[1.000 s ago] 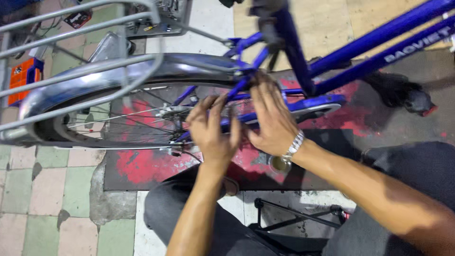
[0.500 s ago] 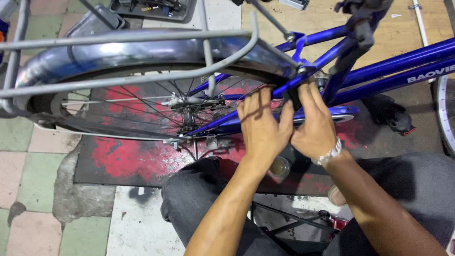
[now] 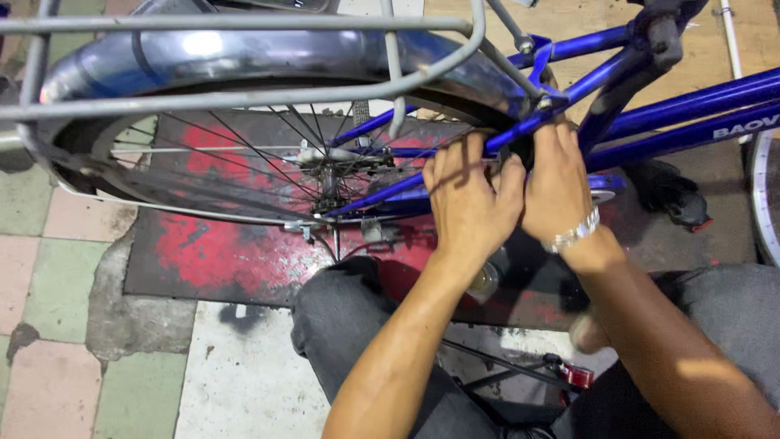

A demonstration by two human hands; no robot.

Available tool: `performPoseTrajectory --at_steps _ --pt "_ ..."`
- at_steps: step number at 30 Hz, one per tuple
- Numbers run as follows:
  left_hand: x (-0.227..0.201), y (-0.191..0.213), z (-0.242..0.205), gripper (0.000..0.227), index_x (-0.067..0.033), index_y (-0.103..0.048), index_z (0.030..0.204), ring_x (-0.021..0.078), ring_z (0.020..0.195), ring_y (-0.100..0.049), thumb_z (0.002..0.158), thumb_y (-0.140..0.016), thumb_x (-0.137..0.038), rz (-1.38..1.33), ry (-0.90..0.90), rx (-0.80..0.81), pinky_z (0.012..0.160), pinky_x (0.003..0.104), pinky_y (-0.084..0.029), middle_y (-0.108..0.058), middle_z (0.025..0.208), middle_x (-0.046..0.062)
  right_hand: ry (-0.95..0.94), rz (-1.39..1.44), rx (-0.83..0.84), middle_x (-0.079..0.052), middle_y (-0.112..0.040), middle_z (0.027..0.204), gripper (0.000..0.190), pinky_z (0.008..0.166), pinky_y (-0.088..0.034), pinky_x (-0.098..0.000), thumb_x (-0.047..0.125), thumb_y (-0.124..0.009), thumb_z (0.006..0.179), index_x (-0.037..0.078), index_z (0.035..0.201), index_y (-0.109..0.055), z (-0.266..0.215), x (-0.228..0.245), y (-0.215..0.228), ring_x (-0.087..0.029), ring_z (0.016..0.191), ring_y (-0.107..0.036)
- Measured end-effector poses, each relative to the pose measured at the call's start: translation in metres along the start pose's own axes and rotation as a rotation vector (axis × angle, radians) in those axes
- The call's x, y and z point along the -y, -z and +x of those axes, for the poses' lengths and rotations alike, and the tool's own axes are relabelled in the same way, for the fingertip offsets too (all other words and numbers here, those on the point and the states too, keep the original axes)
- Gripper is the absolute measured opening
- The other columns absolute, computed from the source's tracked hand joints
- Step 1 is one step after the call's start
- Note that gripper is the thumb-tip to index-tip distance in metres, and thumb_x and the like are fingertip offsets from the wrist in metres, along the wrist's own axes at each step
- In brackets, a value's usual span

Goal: The person scrubs the blue bicycle frame with a small brush, then dips a blue cloth into a bucket of water and wrings it out. They wipe the bicycle frame and seat post with the wet cloth. Finally, they use a wrench to tighten the seat post clamp.

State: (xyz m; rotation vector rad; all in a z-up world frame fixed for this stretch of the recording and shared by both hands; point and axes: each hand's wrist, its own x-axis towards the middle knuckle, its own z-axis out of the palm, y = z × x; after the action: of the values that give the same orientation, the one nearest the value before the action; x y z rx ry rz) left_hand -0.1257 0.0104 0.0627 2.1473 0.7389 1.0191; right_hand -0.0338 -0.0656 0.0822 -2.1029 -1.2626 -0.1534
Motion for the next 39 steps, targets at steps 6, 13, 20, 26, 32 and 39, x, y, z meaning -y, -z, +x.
performPoseTrajectory --at_steps 6,13,20,26,32,39 --pt "-0.004 0.000 0.001 0.043 -0.0014 -0.065 0.119 0.0372 0.107 -0.061 0.086 -0.067 -0.028 -0.021 0.007 -0.038 0.103 0.052 -0.041 -0.067 0.109 0.019 0.062 -0.069 0.120 -0.034 -0.048 0.139 0.039 0.115 -0.033 -0.0613 0.018 -0.067 0.088 -0.005 0.115 -0.052 -0.016 0.003 -0.003 -0.056 0.131 -0.043" --pt "0.001 0.002 0.004 0.044 0.0004 -0.064 0.119 0.0375 0.107 -0.061 0.087 -0.067 -0.029 -0.026 0.020 0.020 0.102 0.051 -0.041 -0.067 0.109 0.021 0.252 -0.013 -0.080 -0.036 -0.028 0.163 0.084 0.128 -0.020 -0.0632 0.019 -0.068 0.093 -0.010 0.160 -0.026 -0.033 -0.041 -0.027 -0.057 0.153 -0.029" --pt "0.000 0.005 0.005 0.045 -0.0006 -0.064 0.120 0.0371 0.108 -0.062 0.089 -0.071 -0.032 -0.049 -0.034 -0.026 0.101 0.051 -0.042 -0.068 0.110 0.020 0.319 0.111 -0.108 -0.033 -0.043 0.156 0.074 0.118 -0.039 -0.0506 0.017 -0.077 0.086 -0.001 0.151 -0.045 -0.012 -0.091 -0.034 -0.047 0.143 -0.047" --pt "-0.005 0.005 0.016 0.042 -0.0057 -0.072 0.098 0.0335 0.095 -0.070 0.084 -0.077 -0.045 -0.060 0.101 -0.001 0.091 0.049 -0.046 -0.075 0.097 0.014 -0.188 0.699 -0.291 -0.010 -0.063 0.110 0.016 0.081 -0.048 -0.0249 0.001 -0.070 0.110 -0.004 0.125 -0.071 -0.025 -0.102 -0.061 -0.012 0.091 -0.056" --pt "-0.006 0.010 0.018 0.039 -0.0075 -0.073 0.102 0.0322 0.097 -0.071 0.084 -0.075 -0.041 -0.085 0.089 0.005 0.093 0.047 -0.046 -0.076 0.099 0.013 -0.215 1.142 -0.286 -0.002 -0.069 0.120 0.043 0.097 -0.054 -0.0273 0.005 -0.079 0.093 0.003 0.132 -0.059 0.003 -0.071 -0.046 -0.012 0.109 -0.065" --pt "-0.011 0.014 0.026 0.039 -0.0069 -0.076 0.098 0.0318 0.082 -0.073 0.089 -0.073 -0.045 -0.102 0.048 -0.055 0.080 0.043 -0.055 -0.076 0.091 0.014 -0.262 1.232 0.032 0.001 -0.070 0.115 0.049 0.096 -0.050 -0.0265 0.009 -0.082 0.088 0.004 0.134 -0.067 0.019 -0.115 -0.043 -0.009 0.106 -0.063"
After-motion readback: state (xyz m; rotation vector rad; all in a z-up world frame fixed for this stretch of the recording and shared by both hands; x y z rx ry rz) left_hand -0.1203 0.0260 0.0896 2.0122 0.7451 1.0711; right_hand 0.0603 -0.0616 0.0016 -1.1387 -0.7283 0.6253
